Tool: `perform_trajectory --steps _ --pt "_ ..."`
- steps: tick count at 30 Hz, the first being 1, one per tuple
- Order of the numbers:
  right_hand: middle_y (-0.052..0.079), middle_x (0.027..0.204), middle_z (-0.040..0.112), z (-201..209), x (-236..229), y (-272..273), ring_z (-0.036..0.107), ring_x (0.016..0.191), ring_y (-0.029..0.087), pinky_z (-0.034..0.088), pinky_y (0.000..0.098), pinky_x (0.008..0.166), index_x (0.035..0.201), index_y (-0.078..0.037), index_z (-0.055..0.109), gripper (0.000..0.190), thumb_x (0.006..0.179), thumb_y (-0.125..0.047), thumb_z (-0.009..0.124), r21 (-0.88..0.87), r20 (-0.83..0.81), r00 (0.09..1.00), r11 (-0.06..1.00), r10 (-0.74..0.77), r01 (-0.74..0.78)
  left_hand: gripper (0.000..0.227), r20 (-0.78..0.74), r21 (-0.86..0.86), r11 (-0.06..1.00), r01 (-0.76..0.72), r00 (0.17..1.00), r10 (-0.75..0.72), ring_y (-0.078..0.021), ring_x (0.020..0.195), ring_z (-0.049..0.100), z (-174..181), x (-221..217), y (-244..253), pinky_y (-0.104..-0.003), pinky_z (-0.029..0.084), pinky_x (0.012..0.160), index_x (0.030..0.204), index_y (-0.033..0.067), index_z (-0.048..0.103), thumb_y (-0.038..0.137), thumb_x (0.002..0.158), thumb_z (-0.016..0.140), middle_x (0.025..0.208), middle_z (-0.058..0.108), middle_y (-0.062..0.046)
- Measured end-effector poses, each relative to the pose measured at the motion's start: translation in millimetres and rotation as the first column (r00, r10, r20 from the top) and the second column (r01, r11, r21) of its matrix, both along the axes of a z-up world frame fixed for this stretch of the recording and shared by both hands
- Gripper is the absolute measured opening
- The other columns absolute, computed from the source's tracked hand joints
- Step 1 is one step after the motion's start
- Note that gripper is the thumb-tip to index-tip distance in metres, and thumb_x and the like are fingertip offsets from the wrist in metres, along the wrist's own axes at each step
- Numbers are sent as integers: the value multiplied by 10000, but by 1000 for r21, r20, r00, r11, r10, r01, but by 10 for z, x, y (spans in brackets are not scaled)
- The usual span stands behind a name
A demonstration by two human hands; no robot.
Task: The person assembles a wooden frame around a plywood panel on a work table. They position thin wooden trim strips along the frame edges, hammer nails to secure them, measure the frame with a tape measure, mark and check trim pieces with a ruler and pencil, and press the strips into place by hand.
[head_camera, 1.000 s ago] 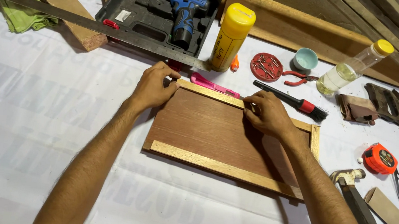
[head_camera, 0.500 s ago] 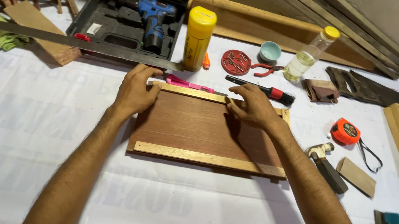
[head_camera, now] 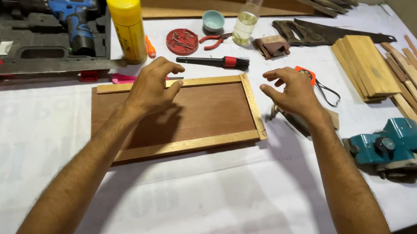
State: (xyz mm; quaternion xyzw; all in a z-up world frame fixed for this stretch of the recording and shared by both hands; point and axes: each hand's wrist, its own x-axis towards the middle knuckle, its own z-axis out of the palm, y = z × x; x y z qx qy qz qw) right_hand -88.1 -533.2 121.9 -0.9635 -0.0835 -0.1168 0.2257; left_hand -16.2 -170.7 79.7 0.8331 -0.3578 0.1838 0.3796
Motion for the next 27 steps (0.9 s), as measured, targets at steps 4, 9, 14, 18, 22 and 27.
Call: perform_trajectory --steps 4,9,14,18,22,27 --pt "70 930 776 -84 -269 -205 737 858 168 597 322 799 1164 -90 747 300 930 -278 755 94 -167 985 994 -44 60 283 -88 0 997 82 993 -82 -274 1002 691 -140 -151 -559 -380 576 878 1152 54 709 168 898 762 1087 672 -127" --pt "49 940 802 46 -531 -174 753 841 154 613 327 760 1145 -122 773 338 856 -296 800 25 -383 922 999 53 -47 364 -145 163 943 290 952 -268 -287 1007 655 -255 -435 -1028 -414 555 839 1074 64 720 340 858 821 1059 660 -124" --pt "49 981 803 -58 -524 -226 768 856 157 614 326 755 1112 -120 780 298 843 -247 790 -39 -382 905 975 187 -218 379 -305 216 919 329 917 -256 -221 937 689 -361 -614 -1241 -387 580 788 1001 91 705 391 810 835 1039 661 -78" --pt "59 923 796 -134 -483 -207 758 799 192 608 337 728 1021 -114 804 200 847 -207 779 -74 -354 902 954 248 -291 359 -333 277 908 315 918 -217 -230 892 687 -406 -653 -1304 -396 573 748 940 102 712 389 783 859 929 705 -54" --pt "65 878 784 -275 -452 -251 743 761 204 605 351 712 973 -114 813 146 852 -177 762 -63 -347 893 943 286 -327 322 -343 313 902 296 921 -183 -235 871 680 -394 -669 -1330 -405 567 735 894 100 732 374 783 861 881 720 -52" --pt "60 834 771 -280 -470 -260 721 757 203 581 366 697 949 -135 819 127 856 -208 775 -37 -323 892 937 317 -347 294 -425 353 880 317 892 -151 -176 799 693 -548 -601 -1380 -362 578 693 882 126 734 389 811 845 850 731 -27"
